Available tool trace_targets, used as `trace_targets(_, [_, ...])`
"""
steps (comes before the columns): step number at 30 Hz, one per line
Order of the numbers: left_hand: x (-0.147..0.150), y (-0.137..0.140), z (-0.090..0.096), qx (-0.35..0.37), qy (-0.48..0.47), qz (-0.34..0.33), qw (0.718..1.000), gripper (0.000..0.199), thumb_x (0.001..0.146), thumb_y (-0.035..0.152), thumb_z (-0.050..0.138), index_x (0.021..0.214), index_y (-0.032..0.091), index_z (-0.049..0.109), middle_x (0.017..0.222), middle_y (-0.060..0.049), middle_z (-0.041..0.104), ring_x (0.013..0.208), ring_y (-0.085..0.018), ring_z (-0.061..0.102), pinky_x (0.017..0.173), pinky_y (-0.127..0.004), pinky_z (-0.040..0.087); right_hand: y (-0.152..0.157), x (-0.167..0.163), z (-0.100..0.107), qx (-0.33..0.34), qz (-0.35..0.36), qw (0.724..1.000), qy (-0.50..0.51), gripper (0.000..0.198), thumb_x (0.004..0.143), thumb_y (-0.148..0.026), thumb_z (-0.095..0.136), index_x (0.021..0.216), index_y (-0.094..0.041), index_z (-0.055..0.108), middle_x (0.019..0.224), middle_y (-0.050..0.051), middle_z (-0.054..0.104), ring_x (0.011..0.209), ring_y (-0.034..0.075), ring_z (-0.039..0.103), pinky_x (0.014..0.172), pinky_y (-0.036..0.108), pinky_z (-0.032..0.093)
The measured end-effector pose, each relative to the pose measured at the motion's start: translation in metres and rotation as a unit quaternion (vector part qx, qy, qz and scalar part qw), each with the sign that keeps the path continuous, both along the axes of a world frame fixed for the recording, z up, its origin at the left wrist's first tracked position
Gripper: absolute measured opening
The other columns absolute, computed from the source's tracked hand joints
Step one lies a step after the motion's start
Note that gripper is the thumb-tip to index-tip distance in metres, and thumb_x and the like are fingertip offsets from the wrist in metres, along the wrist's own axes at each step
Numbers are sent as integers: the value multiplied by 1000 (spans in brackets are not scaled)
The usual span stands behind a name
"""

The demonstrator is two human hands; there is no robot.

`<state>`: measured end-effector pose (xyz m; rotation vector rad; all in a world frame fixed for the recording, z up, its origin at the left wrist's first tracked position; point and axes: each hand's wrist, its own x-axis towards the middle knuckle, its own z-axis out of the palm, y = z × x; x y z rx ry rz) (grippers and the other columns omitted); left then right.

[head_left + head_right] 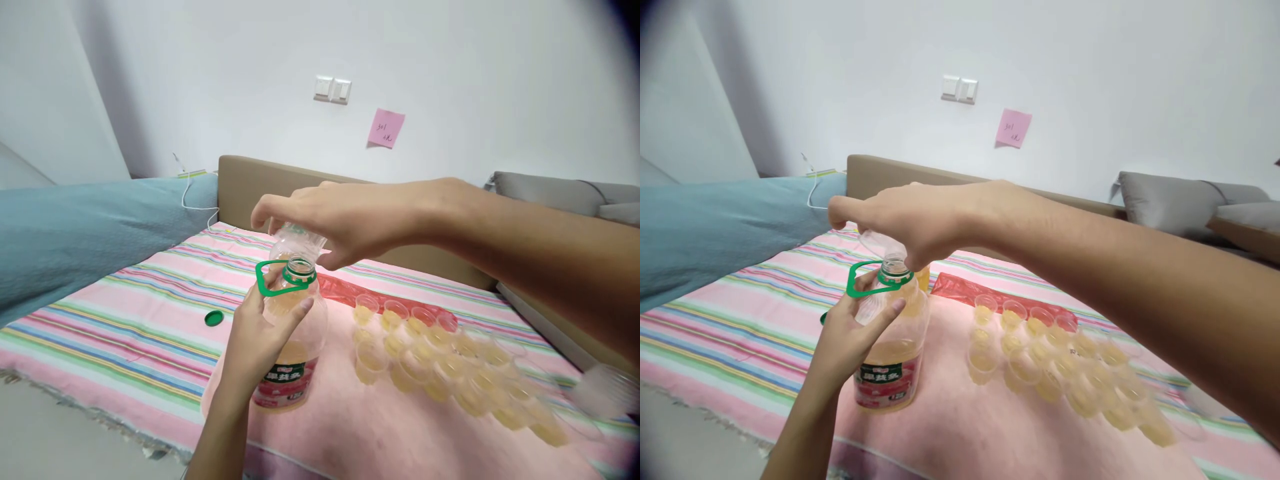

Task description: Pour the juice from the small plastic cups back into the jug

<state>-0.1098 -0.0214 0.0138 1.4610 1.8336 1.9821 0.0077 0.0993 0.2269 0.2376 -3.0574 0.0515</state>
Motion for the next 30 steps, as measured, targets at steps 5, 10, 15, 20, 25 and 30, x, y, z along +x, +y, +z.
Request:
trace_targets(5, [0, 1, 2, 16, 8, -16, 1000, 49, 94, 56, 83, 133, 29, 71, 134, -1, 78, 134, -25, 70, 117, -35, 53, -4, -2, 0, 19, 4, 1000, 2, 68, 70, -5, 84, 127, -33, 60, 128, 1, 76, 115, 29, 71, 98, 42, 56])
trace_targets(10, [-1, 1, 0, 15, 0, -13, 1000, 48, 92, 55, 84, 130, 28, 72, 133, -2, 79, 133, -25, 71, 114, -33, 54, -3, -1, 1, 60, 10, 998, -4, 73, 70, -6, 85, 132, -32, 57, 128, 2, 75, 114, 28, 70, 94, 38, 56])
trace_targets(15, [-1, 1, -1, 5, -3, -14, 1000, 52, 91, 57, 84, 134, 30, 72, 136, -1, 78, 134, -26, 70, 114, -36, 54, -3, 0, 3, 90, -6, 996, -21, 76, 75, -6, 83, 140, -30, 51, 126, 3, 74, 109, 24, 70, 87, 32, 54])
trace_targets(20, [0, 1, 0, 3, -9, -17, 1000, 53, 91, 57, 84, 136, 32, 71, 140, 1, 77, 136, -25, 69, 116, -37, 51, -2, 2, 8, 113, -15, 993, -30, 78, 78, -5, 81, 144, -29, 46, 131, 3, 72, 111, 22, 69, 85, 29, 52])
trace_targets(25, [0, 0, -2, -8, -14, -4, 1000, 58, 90, 61, 85, 138, 33, 70, 139, 1, 78, 136, -26, 69, 116, -38, 51, 2, 2, 12, 99, -26, 995, -7, 83, 80, -6, 81, 149, -31, 41, 138, 1, 70, 111, 20, 70, 82, 27, 51])
trace_targets(30, [-1, 1, -3, 1, -8, -15, 1000, 52, 91, 58, 85, 135, 34, 71, 137, 3, 78, 134, -24, 70, 114, -36, 52, -5, 1, 9, 81, -46, 995, -42, 84, 82, -2, 83, 151, -26, 41, 143, 4, 69, 110, 17, 69, 82, 27, 50])
